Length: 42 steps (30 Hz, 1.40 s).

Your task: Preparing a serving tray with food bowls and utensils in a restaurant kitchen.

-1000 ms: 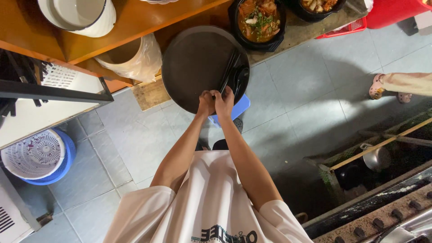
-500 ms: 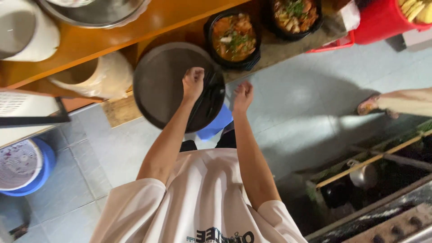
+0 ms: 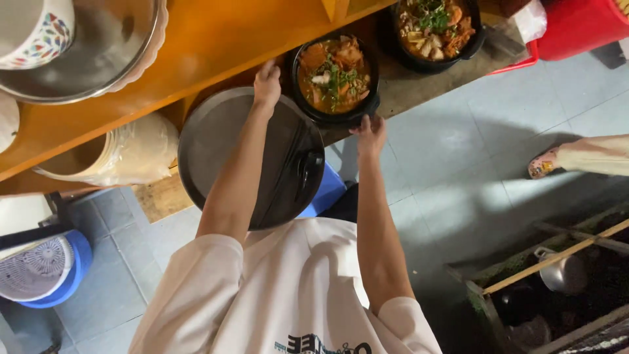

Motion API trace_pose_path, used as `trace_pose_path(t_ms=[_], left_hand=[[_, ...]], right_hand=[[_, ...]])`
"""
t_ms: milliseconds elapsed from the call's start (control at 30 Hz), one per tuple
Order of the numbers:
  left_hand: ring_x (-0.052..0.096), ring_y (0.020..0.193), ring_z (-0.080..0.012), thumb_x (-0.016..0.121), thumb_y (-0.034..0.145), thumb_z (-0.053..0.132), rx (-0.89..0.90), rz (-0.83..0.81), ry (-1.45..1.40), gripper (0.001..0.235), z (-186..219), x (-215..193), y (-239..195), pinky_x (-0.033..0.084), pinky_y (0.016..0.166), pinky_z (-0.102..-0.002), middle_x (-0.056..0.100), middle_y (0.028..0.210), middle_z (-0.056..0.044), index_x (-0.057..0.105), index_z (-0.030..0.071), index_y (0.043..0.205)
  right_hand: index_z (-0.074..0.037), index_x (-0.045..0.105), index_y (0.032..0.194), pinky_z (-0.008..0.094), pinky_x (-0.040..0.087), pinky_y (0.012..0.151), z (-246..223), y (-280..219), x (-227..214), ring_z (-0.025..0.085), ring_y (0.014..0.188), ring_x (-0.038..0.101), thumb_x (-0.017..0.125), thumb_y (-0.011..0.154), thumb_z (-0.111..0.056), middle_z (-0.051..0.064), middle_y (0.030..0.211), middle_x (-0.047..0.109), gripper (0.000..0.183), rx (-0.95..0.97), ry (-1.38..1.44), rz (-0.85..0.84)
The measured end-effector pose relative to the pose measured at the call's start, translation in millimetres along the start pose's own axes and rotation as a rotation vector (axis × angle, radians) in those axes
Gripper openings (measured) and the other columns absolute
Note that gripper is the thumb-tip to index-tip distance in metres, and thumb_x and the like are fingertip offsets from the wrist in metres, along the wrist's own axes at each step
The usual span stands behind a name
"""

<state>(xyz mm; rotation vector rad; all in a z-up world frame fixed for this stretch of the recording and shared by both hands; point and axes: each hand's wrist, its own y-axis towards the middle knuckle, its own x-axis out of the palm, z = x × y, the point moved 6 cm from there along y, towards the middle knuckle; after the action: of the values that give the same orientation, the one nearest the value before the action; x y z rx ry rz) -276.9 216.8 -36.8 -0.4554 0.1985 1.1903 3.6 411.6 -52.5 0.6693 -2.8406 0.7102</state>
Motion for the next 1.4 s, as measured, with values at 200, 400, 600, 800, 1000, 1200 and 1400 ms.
trace_pose_path(t_ms=[200,400,600,800,1000,1200,1400], left_hand=[[0.058,0.133,-0.0318,0.049,0.105,0.032,-0.248,-0.088,0.153,0.049,-4.1,28.8,11.6,0.047,0.113,-0.044,0.055,0.148,-0.017,0.049,0.008,0.147],[0.073,0.098,-0.0336,0.051,0.100,0.020,-0.149,-0.076,0.171,0.048,-21.5,52.3,30.2,0.060,0.083,-0.044,0.066,0.130,-0.025,0.050,0.000,0.144],[0.075,0.086,-0.0299,0.051,0.092,0.005,-0.285,-0.134,0.177,0.049,-44.6,62.8,39.4,0.065,0.068,-0.035,0.062,0.130,-0.022,0.049,-0.005,0.140],[0.070,0.094,-0.0324,0.050,0.086,-0.004,-0.196,-0.046,0.006,0.060,-21.7,60.8,19.2,0.065,0.059,-0.036,0.056,0.137,-0.022,0.046,-0.001,0.145],[0.072,0.098,-0.0319,0.050,0.087,-0.006,-0.225,-0.019,0.113,0.067,-23.1,57.5,17.1,0.061,0.063,-0.033,0.047,0.148,-0.024,0.036,0.002,0.152],[0.066,0.109,-0.0304,0.049,0.075,-0.014,-0.158,0.026,0.004,0.078,-10.7,49.0,1.2,0.063,0.062,-0.035,0.041,0.149,-0.024,0.038,0.004,0.150],[0.066,0.117,-0.0329,0.058,0.079,-0.009,-0.018,0.171,0.142,0.055,-4.1,9.5,-33.6,0.056,0.088,-0.037,0.069,0.130,-0.025,0.067,-0.002,0.132]], right_hand=[[0.004,0.058,0.129,0.036,0.058,0.059,0.5,25.2,-14.4,0.017,0.066,0.068,0.058,0.102,-0.011,0.013,0.105,0.069,0.031,-0.023,-0.159,0.023],[0.001,0.063,0.124,0.032,0.047,0.055,-15.0,60.1,-34.2,0.012,0.065,0.054,0.056,0.106,-0.008,0.009,0.096,0.064,0.022,0.007,-0.180,0.007],[0.002,0.063,0.117,0.031,0.045,0.054,-24.7,75.2,-41.3,0.012,0.064,0.052,0.059,0.103,-0.006,0.005,0.087,0.065,0.016,-0.012,-0.167,-0.056],[0.002,0.064,0.114,0.027,0.044,0.055,-17.4,79.5,-48.7,0.010,0.065,0.052,0.060,0.102,-0.002,0.004,0.087,0.064,0.013,-0.029,-0.049,-0.120],[0.003,0.065,0.118,0.027,0.043,0.053,-34.7,72.2,-44.2,0.009,0.063,0.051,0.058,0.102,-0.003,0.005,0.089,0.067,0.018,-0.015,-0.072,-0.129],[0.004,0.063,0.120,0.027,0.039,0.054,-49.1,64.3,-43.2,0.008,0.064,0.048,0.057,0.103,-0.002,0.005,0.093,0.066,0.019,-0.003,-0.001,-0.191],[0.002,0.063,0.120,0.026,0.040,0.056,-69.2,42.4,-25.5,0.007,0.067,0.050,0.060,0.104,-0.003,0.004,0.094,0.065,0.017,0.007,-0.047,-0.268]])
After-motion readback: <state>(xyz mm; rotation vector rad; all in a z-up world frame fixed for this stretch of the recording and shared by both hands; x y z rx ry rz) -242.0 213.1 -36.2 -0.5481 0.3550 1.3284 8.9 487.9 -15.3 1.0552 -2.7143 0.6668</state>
